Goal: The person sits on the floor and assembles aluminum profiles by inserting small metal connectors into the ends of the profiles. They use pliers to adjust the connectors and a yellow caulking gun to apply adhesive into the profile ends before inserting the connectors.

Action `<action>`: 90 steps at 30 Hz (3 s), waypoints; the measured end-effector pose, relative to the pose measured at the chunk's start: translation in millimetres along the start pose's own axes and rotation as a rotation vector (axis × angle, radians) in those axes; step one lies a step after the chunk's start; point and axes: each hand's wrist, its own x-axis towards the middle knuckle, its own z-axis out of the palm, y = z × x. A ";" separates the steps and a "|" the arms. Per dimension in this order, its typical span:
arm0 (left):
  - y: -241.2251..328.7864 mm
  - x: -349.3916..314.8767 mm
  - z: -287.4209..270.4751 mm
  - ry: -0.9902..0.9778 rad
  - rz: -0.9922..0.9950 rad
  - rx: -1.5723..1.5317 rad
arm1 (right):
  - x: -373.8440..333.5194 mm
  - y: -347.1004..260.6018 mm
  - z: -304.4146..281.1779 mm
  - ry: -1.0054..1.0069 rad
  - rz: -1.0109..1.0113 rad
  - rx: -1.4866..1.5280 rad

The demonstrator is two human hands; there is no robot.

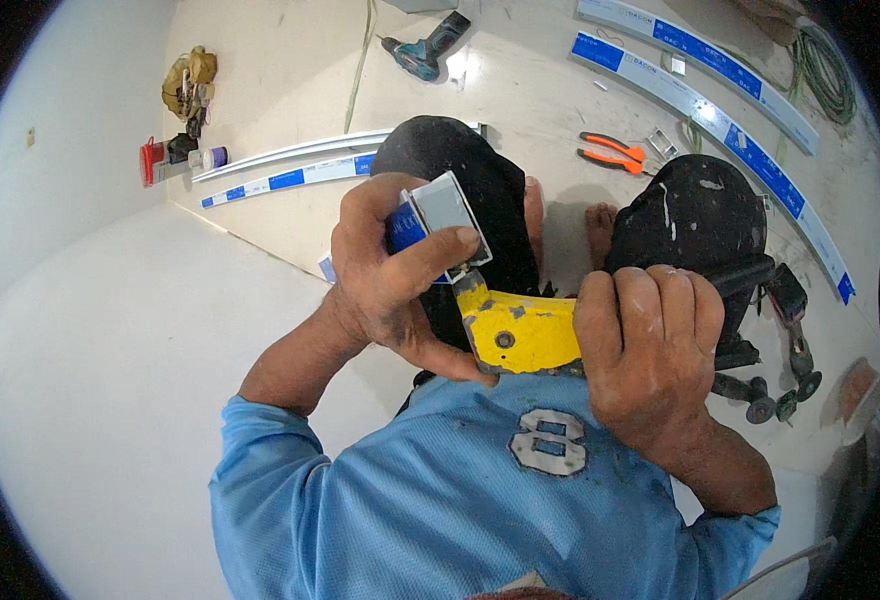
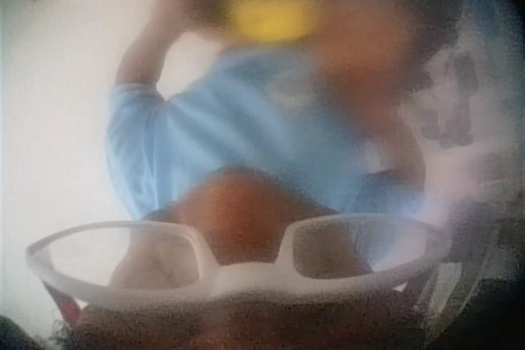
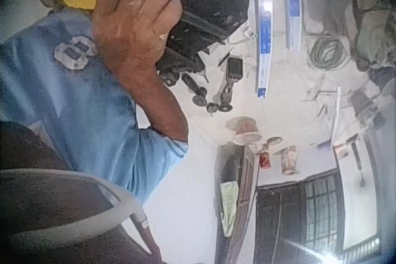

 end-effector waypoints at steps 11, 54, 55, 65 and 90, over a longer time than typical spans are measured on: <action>-2.1 -1.4 6.5 0.101 0.011 -0.080 | -1.0 -0.5 -0.6 -0.016 0.005 0.006; -1.8 -9.4 -3.2 -0.043 -0.018 0.087 | -2.3 5.0 -3.2 -0.003 -0.019 0.074; -0.9 -8.7 -3.6 -0.045 -0.022 0.112 | -1.5 5.3 -3.4 -0.001 -0.018 0.079; 4.1 -3.1 0.2 0.013 -0.038 0.136 | -3.7 3.9 -5.6 0.018 -0.027 0.101; -1.3 3.3 0.0 0.025 -0.061 0.087 | 7.9 7.0 -18.9 -0.005 -0.042 0.096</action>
